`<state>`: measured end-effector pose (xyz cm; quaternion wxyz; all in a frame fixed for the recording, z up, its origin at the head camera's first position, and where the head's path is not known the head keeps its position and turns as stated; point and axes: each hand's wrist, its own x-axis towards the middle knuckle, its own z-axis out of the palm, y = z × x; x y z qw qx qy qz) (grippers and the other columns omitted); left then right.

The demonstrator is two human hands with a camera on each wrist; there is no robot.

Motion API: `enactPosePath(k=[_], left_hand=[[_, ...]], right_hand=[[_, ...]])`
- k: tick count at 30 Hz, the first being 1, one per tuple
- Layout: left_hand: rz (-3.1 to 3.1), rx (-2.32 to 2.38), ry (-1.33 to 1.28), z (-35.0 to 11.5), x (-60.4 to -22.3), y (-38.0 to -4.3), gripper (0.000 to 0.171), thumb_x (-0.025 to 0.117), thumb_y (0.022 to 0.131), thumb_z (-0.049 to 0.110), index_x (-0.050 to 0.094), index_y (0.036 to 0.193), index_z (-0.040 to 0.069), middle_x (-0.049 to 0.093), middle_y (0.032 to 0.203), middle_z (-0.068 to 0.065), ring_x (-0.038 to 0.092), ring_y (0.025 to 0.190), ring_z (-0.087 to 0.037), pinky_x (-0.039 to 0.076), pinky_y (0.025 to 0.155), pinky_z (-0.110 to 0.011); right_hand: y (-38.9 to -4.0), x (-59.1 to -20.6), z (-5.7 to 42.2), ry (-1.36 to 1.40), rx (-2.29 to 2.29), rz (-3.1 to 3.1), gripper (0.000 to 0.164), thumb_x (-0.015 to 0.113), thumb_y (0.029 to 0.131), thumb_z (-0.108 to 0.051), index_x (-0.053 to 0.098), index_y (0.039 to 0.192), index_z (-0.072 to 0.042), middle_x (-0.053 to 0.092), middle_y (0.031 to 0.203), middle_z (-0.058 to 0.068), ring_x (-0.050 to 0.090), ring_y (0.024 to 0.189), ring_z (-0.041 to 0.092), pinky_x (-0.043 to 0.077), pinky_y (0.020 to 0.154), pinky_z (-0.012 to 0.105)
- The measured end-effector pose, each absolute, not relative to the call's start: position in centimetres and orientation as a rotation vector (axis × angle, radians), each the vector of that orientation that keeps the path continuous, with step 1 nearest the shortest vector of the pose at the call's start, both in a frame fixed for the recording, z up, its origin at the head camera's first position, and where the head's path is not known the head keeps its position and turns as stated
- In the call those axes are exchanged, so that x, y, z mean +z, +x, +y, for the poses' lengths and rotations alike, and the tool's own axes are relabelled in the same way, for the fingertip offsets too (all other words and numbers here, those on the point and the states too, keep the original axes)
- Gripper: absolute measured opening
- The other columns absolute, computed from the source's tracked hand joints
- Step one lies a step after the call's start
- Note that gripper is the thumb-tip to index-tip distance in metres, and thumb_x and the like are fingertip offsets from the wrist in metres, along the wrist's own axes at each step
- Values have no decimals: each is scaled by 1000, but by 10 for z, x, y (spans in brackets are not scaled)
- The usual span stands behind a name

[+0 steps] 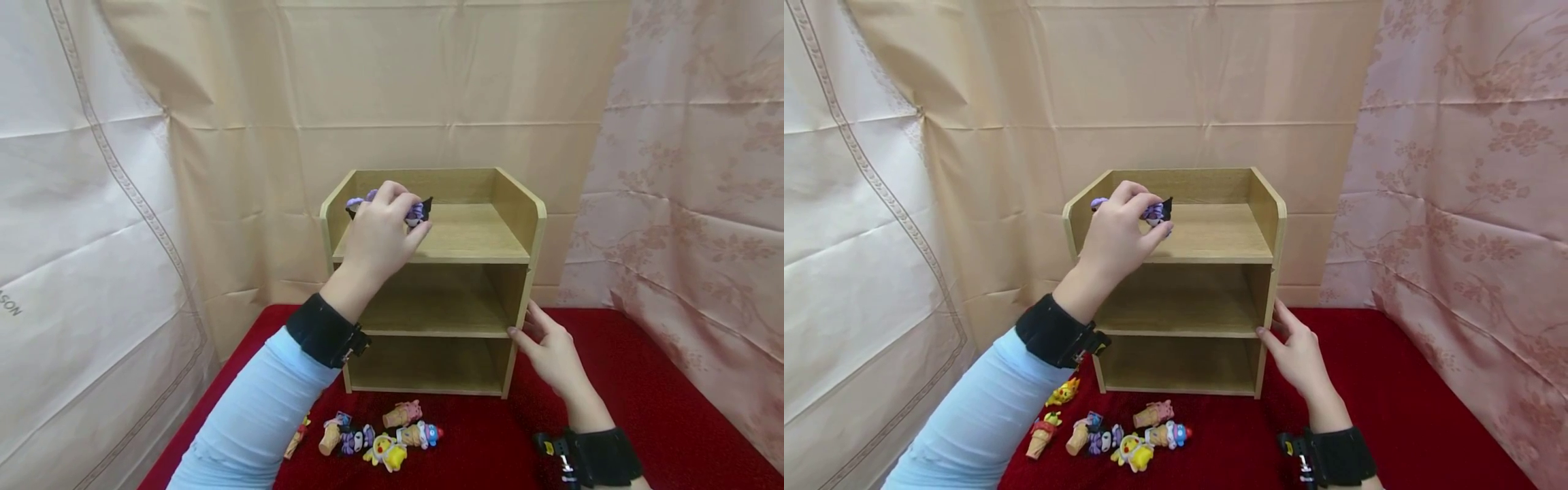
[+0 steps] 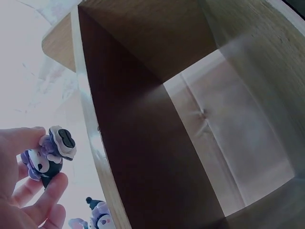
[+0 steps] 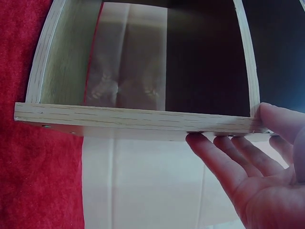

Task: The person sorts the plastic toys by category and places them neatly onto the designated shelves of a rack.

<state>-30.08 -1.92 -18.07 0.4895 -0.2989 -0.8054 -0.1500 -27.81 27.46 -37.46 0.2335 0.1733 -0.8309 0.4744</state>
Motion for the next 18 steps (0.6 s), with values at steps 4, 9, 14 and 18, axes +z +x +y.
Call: enactPosePath(k=[4,9,14,18], left_hand=[[-1994,-347,-696,-15,-180,-303,29,74,82,31,69,102,10,56,102,-5,57,81,-20,47,71,-37],[-2052,-315,-670,-10,-181,-304,30,74,83,32,68,103,11,55,103,-4,57,74,-21,47,65,-36],[-2075,-251,-658,-4,-182,-307,31,73,83,32,67,104,9,54,102,-5,56,72,-20,49,63,-36],[-2104,-208,-636,-1,-184,-310,33,73,84,34,66,104,10,54,102,-4,55,70,-21,50,62,-36]], right_hand=[[-278,-374,273,473,1300,-2285,70,65,91,-9,29,150,-22,48,134,24,53,110,37,54,71,48],[-280,-377,274,480,1297,-2290,69,64,92,-12,29,150,-24,48,135,23,53,111,37,53,73,49],[-279,-377,274,474,1296,-2293,69,64,92,-13,29,150,-24,48,135,23,53,111,37,53,73,50],[-279,-376,275,468,1302,-2294,69,64,92,-13,29,150,-24,47,136,23,53,112,37,53,74,49]])
